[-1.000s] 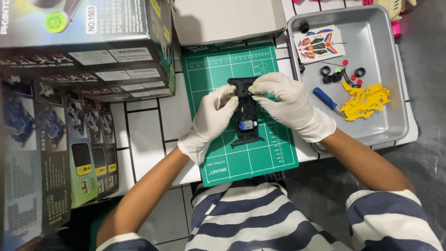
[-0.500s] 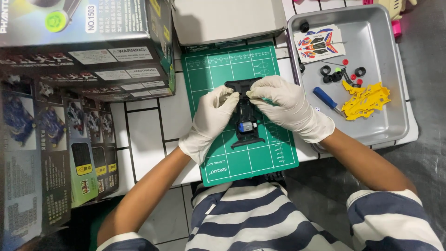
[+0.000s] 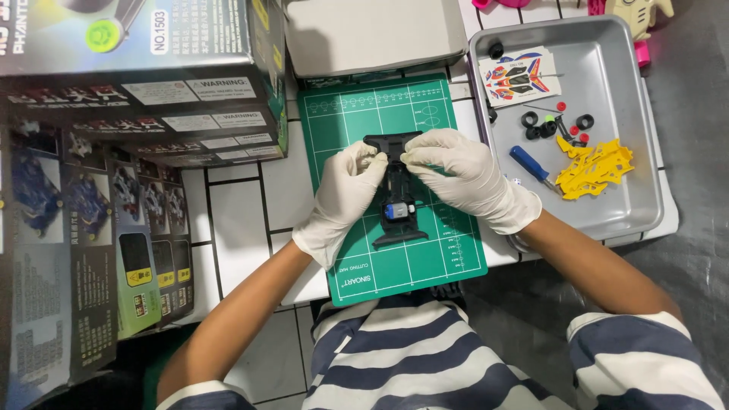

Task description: The person assembles a model car chassis on a green cutting mat. They insert a small blue battery into the chassis, secure it with a black plastic cover, and attach black wheels to the axles.

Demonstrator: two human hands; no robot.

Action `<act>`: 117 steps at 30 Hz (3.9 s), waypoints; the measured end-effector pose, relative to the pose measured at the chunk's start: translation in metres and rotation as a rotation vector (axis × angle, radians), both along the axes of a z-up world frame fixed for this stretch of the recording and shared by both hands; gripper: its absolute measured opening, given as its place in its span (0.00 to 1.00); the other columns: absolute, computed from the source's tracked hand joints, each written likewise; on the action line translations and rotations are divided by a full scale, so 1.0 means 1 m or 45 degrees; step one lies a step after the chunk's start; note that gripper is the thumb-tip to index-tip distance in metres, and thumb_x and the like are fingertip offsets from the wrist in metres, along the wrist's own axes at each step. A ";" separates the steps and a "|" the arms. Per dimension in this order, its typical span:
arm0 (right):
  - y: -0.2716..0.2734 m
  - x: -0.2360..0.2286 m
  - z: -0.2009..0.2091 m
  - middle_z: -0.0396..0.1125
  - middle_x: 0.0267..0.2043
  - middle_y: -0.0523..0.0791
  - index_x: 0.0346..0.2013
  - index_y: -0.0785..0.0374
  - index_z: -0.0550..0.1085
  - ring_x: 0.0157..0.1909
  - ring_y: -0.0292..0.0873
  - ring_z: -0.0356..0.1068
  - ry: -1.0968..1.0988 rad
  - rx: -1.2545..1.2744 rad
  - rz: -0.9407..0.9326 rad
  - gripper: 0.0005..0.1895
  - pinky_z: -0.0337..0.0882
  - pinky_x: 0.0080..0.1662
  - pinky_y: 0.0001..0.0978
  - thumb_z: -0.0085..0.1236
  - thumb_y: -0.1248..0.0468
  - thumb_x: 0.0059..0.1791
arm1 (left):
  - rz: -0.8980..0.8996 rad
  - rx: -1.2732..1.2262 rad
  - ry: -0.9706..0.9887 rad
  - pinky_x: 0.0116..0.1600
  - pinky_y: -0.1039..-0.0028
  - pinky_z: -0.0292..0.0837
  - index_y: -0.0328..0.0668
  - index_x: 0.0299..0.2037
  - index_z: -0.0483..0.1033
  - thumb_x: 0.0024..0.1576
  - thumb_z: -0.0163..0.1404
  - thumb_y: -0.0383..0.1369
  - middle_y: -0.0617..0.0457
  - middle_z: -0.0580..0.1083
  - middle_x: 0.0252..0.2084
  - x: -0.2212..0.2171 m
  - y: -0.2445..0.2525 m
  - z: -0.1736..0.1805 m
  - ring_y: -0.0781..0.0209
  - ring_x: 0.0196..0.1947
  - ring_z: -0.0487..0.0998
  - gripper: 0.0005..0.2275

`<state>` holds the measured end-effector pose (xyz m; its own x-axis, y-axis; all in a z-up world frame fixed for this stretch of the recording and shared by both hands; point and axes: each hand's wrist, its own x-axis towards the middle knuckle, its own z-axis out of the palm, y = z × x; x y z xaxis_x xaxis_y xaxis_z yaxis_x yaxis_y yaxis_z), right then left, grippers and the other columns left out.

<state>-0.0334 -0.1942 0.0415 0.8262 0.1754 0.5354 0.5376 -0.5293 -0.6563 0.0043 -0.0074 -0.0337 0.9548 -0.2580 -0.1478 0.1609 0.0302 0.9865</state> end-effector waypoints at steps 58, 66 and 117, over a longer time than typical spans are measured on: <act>-0.017 0.020 -0.020 0.75 0.27 0.49 0.35 0.66 0.81 0.29 0.39 0.76 1.120 0.460 -0.212 0.04 0.77 0.35 0.26 0.63 0.67 0.49 | -0.009 0.198 -0.017 0.36 0.83 0.69 0.44 0.34 0.81 0.64 0.50 0.33 0.66 0.73 0.22 0.001 -0.006 -0.008 0.78 0.27 0.65 0.08; -0.040 0.003 0.031 0.77 0.39 0.50 0.47 0.63 0.81 0.40 0.38 0.77 0.776 0.301 -0.283 0.12 0.78 0.45 0.32 0.60 0.68 0.50 | 0.096 0.183 0.052 0.33 0.79 0.73 0.38 0.42 0.80 0.61 0.51 0.28 0.59 0.74 0.26 0.006 -0.001 0.002 0.72 0.27 0.72 0.05; -0.197 -0.001 0.009 0.59 0.45 0.48 0.36 0.61 0.80 0.46 0.51 0.66 0.496 -0.768 -0.984 0.09 0.68 0.41 0.45 0.51 0.69 0.51 | -0.084 1.103 -0.960 0.38 0.60 0.67 0.39 0.52 0.78 0.59 0.57 0.44 0.51 0.70 0.33 0.016 0.024 0.026 0.51 0.32 0.72 0.18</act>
<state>-0.0343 -0.3916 0.0500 0.9229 -0.3237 0.2087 -0.2767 -0.9342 -0.2253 0.0206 0.0171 -0.0079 0.8643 -0.4013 0.3032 -0.5030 -0.6917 0.5182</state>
